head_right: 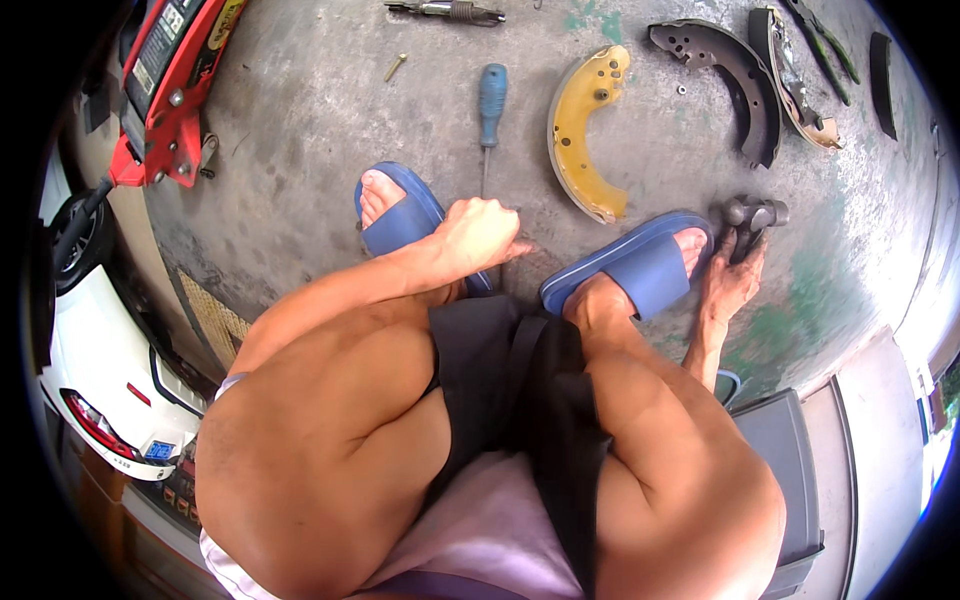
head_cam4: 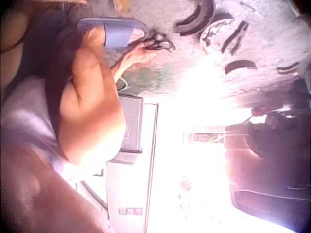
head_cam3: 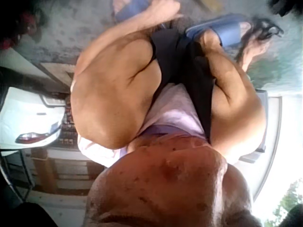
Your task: The person assembles brake components by hammering a pin into a brake shoe and then connecting a spring between two brake shoes while sitting on the floor.
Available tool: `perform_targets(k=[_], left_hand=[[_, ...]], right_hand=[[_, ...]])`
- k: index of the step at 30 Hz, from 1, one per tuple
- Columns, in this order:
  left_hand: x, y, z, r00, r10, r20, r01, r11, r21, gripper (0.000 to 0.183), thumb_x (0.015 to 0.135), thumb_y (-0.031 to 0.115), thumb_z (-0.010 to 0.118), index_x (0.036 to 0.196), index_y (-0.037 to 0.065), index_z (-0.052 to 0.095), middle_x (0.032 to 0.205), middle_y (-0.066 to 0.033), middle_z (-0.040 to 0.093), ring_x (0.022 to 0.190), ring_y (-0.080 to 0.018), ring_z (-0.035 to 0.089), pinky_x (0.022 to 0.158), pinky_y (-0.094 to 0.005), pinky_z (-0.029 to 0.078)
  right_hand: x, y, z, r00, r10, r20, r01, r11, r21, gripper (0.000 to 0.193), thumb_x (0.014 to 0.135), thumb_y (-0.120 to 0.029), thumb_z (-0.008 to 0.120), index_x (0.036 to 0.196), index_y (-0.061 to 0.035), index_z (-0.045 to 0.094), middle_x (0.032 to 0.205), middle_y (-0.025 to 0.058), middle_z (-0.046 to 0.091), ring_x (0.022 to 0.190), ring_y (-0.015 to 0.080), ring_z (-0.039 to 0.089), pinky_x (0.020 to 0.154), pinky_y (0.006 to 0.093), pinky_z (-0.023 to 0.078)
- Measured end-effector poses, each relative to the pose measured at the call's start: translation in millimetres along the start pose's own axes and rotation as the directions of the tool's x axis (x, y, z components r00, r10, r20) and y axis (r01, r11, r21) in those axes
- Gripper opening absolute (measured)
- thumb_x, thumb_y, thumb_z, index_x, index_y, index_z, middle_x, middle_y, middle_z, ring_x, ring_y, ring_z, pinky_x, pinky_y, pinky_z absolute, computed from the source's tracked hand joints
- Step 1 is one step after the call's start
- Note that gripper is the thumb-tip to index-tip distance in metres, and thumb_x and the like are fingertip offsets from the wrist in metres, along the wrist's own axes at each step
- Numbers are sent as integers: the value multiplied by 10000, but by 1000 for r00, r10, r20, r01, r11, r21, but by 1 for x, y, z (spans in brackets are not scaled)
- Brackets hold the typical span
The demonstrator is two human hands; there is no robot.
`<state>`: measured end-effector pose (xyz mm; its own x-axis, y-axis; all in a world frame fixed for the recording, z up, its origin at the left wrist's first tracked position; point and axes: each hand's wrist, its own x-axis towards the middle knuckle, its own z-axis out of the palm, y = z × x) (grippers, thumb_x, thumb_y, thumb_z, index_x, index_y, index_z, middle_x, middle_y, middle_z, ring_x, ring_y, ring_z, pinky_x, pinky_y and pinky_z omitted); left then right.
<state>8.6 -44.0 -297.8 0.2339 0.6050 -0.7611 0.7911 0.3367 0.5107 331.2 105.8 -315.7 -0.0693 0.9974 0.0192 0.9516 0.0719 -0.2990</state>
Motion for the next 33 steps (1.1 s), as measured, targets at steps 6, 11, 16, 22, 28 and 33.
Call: perform_targets(k=[6,11,16,22,28,33], left_hand=[[-3,-14,16,997,-69,-43,58,975,-214,399,832,373,756,906,-17,732,806,-243,687,836,-414,698,721,-478,572],[-2,-12,11,834,291,-468,-485,791,-373,420,802,343,793,907,-30,629,735,-183,611,747,-383,654,636,-457,524],[-1,19,-38,656,270,-705,-746,377,-549,348,747,183,853,840,18,561,698,-52,573,743,-188,688,613,-357,539],[6,69,-121,776,-5,-631,-575,-418,-703,266,894,236,740,951,51,557,712,-40,622,564,-134,652,521,-308,569],[53,101,-103,647,145,-749,-691,528,-494,365,834,329,750,1032,49,629,703,-109,657,598,-283,677,564,-408,542],[71,125,-90,385,519,-763,-736,671,85,365,728,356,712,889,42,621,677,-136,664,625,-320,686,579,-439,552]], right_hand=[[0,-26,-3,996,59,70,-49,989,-140,772,837,-533,690,1329,44,541,1190,281,635,1126,449,586,985,504,458],[-3,-5,6,981,174,89,-181,981,73,817,823,-529,701,1345,69,509,1208,298,614,1137,461,572,999,512,445],[-3,-7,7,974,196,117,-199,980,16,811,840,-506,687,1345,97,489,1220,312,601,1140,466,569,1000,517,441],[-4,36,26,993,84,78,-72,987,-147,773,872,-460,675,1385,72,449,1232,293,587,1119,458,575,974,513,457],[-4,13,13,974,190,123,-187,982,-35,705,888,-409,679,1390,43,474,1244,290,598,1132,450,587,972,493,468],[0,15,10,982,123,143,-115,991,-64,646,900,-355,684,1390,24,500,1244,285,619,1125,441,613,961,467,487]])
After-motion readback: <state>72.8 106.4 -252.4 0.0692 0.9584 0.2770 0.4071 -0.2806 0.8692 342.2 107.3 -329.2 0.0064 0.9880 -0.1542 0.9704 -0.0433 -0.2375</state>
